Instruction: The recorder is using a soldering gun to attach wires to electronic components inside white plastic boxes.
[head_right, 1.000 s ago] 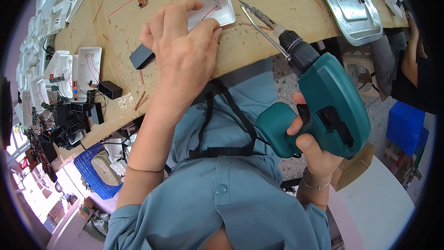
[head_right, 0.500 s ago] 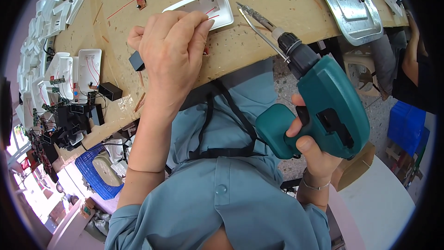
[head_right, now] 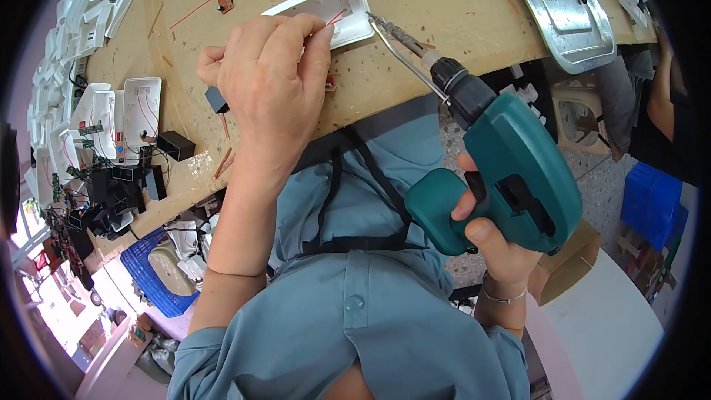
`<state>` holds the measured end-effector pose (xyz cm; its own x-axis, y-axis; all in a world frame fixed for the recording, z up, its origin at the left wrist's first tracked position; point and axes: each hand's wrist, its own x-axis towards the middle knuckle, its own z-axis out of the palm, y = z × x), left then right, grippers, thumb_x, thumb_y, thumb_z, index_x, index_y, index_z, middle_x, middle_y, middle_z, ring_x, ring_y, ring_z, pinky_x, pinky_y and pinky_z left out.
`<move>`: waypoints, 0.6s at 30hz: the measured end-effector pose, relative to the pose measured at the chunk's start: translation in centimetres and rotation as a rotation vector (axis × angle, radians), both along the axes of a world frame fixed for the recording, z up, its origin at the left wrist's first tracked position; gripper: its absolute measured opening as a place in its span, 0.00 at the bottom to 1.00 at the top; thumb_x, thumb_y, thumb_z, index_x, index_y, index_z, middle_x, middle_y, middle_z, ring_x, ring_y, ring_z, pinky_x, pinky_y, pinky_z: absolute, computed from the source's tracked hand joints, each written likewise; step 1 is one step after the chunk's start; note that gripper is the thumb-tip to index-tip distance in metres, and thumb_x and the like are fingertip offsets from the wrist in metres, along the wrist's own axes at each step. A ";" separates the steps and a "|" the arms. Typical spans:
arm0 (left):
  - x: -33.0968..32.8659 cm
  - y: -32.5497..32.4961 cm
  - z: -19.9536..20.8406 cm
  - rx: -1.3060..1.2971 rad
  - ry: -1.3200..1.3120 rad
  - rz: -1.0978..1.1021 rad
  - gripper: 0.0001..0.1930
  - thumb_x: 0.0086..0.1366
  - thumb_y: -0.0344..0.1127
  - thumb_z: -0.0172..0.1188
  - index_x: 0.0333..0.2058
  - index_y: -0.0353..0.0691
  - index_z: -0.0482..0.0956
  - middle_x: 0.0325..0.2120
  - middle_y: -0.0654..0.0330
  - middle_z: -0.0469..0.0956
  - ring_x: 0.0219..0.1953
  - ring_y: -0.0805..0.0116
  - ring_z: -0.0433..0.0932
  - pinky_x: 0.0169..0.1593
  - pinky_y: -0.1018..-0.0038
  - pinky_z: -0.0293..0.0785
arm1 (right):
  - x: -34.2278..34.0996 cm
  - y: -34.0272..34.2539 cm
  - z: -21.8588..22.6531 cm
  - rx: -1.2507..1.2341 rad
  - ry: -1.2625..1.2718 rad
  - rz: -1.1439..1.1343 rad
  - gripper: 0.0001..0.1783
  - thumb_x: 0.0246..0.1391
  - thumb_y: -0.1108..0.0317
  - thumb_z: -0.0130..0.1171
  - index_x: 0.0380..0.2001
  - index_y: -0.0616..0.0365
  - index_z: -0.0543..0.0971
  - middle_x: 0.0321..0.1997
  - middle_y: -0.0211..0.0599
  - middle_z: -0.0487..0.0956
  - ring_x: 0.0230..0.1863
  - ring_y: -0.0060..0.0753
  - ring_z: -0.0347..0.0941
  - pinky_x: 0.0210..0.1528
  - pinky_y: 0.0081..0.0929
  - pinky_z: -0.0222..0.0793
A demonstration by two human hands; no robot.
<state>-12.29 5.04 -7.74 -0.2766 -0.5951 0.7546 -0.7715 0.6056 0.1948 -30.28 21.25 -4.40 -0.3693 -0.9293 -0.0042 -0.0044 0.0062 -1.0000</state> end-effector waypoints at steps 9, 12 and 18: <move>0.5 1.2 0.4 0.203 0.008 -0.029 0.05 0.50 0.31 0.60 0.25 0.44 0.73 0.19 0.66 0.67 0.24 0.68 0.67 0.34 0.68 0.50 | -0.1 0.0 -0.1 0.004 -0.022 0.016 0.40 0.41 0.57 0.66 0.52 0.70 0.63 0.42 0.55 0.74 0.24 0.24 0.72 0.26 0.17 0.68; 0.4 1.6 0.7 0.304 0.087 -0.056 0.04 0.50 0.31 0.60 0.25 0.44 0.73 0.20 0.66 0.69 0.24 0.68 0.68 0.34 0.68 0.49 | -0.2 0.0 -0.2 0.000 -0.016 0.023 0.40 0.41 0.57 0.66 0.52 0.70 0.63 0.42 0.55 0.74 0.24 0.24 0.72 0.25 0.17 0.68; 0.2 1.3 0.8 0.279 0.129 -0.039 0.02 0.53 0.31 0.60 0.24 0.44 0.75 0.20 0.68 0.72 0.23 0.73 0.69 0.37 0.72 0.49 | -0.1 -0.1 -0.1 0.009 -0.013 0.016 0.40 0.41 0.57 0.66 0.52 0.71 0.63 0.42 0.55 0.73 0.24 0.24 0.72 0.25 0.17 0.68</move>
